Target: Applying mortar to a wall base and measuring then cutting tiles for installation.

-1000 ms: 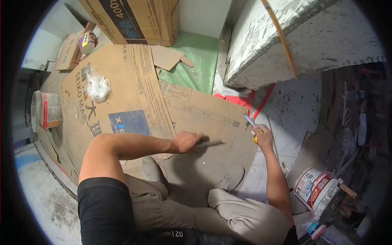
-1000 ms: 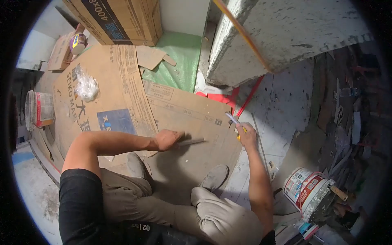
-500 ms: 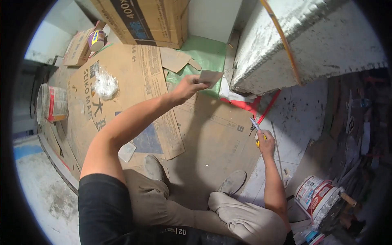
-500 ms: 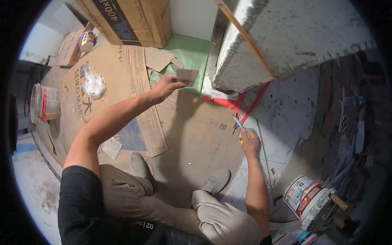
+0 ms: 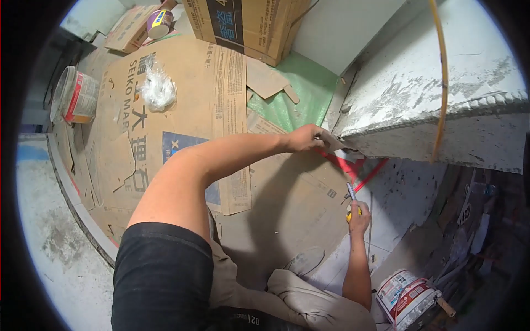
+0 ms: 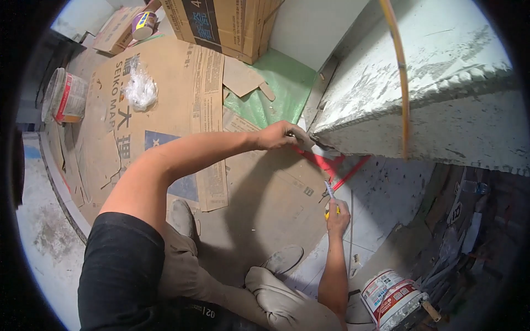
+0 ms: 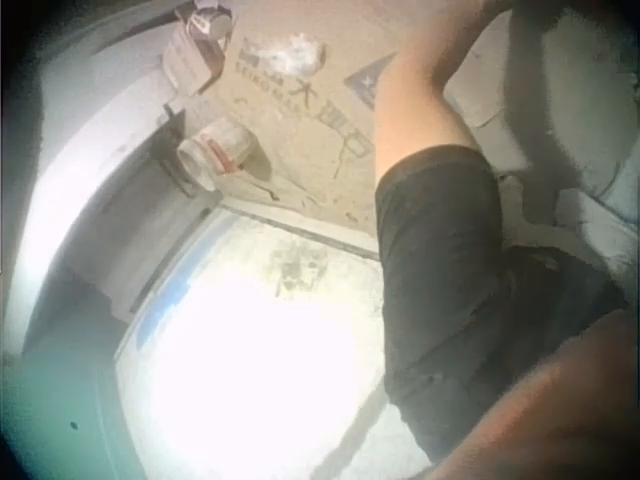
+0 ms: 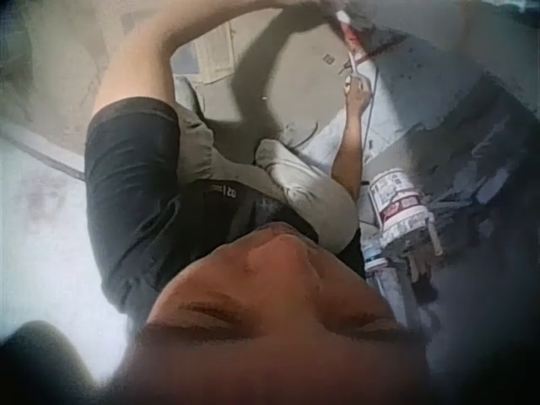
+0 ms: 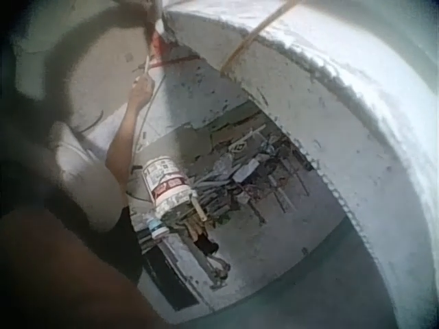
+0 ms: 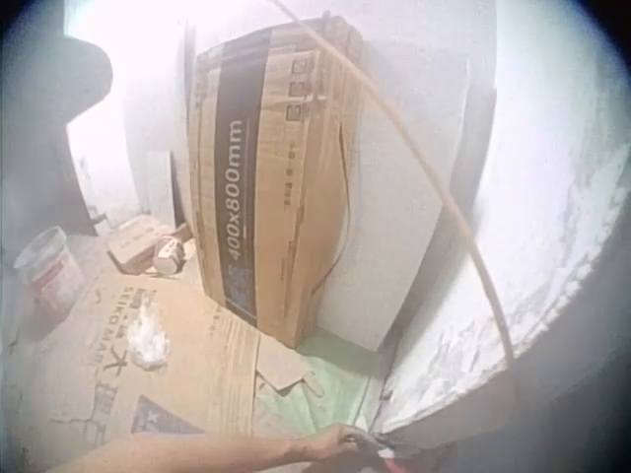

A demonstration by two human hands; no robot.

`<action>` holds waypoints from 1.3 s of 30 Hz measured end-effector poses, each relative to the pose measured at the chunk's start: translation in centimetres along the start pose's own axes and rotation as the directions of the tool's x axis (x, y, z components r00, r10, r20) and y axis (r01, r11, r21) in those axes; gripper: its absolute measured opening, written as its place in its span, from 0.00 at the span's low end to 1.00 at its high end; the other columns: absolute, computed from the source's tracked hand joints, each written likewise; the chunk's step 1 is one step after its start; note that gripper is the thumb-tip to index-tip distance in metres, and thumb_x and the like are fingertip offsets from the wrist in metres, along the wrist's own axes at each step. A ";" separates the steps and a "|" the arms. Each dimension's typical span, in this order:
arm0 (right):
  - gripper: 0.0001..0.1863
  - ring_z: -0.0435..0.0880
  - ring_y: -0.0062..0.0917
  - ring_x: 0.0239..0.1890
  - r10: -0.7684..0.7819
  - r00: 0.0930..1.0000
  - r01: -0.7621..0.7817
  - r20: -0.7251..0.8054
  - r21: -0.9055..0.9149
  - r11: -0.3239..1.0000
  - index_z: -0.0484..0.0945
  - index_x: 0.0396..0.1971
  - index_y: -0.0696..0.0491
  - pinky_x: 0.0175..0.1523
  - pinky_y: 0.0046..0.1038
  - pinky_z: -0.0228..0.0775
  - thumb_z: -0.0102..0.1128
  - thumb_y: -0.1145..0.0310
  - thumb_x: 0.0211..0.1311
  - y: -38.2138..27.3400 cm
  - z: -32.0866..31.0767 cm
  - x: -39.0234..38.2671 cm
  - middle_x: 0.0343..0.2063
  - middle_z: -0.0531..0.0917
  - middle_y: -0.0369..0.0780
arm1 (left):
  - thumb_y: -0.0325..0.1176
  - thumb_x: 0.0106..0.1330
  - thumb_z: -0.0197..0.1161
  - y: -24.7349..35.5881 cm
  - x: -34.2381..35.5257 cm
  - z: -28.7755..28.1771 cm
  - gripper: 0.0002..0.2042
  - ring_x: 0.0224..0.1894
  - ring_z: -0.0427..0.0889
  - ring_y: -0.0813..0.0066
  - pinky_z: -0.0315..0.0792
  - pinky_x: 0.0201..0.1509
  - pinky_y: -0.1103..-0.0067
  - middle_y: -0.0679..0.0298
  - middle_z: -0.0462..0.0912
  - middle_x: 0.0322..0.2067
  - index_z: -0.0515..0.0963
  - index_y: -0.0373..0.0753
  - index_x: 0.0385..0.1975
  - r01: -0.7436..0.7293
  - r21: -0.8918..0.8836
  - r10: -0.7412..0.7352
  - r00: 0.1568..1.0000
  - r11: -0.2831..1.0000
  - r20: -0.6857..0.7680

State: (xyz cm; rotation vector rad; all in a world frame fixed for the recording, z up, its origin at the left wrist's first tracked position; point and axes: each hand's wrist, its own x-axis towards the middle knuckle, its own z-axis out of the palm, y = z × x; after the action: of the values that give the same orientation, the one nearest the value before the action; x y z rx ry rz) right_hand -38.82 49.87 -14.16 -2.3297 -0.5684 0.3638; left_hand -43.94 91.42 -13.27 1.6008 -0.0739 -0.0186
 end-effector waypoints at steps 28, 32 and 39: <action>0.15 0.86 0.40 0.40 0.032 0.998 -0.033 -0.053 -0.028 0.999 0.86 0.40 0.59 0.49 0.37 0.75 0.64 0.60 0.72 -0.2 0.3 0.3 0.35 0.86 0.48 | 0.40 0.66 0.71 1.6 1.7 -4.7 0.13 0.41 0.85 0.41 0.77 0.46 0.59 0.45 0.86 0.36 0.85 0.36 0.39 0.106 0.612 -0.078 0.994 0.784 -0.073; 0.15 0.86 0.39 0.40 0.050 0.998 -0.052 -0.038 -0.053 0.997 0.86 0.40 0.59 0.49 0.36 0.75 0.63 0.60 0.72 -0.1 0.3 0.3 0.36 0.86 0.47 | 0.41 0.64 0.71 1.4 1.5 -4.3 0.13 0.44 0.86 0.41 0.78 0.49 0.57 0.46 0.87 0.37 0.86 0.38 0.40 0.196 0.664 -0.161 0.980 0.722 -0.114; 0.17 0.86 0.39 0.40 0.076 0.997 -0.076 -0.020 0.017 0.997 0.86 0.40 0.60 0.49 0.36 0.75 0.63 0.58 0.73 0.3 0.3 0.2 0.36 0.86 0.47 | 0.41 0.65 0.70 1.7 1.5 -6.0 0.13 0.44 0.86 0.42 0.78 0.49 0.57 0.46 0.87 0.37 0.86 0.38 0.39 0.145 0.709 -0.181 0.983 0.690 -0.025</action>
State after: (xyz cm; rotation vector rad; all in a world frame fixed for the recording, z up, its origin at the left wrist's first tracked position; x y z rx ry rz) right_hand -38.68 49.93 -14.59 -2.3411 -0.4657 0.3781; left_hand -42.11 97.22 -11.35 2.3916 0.0355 -0.1891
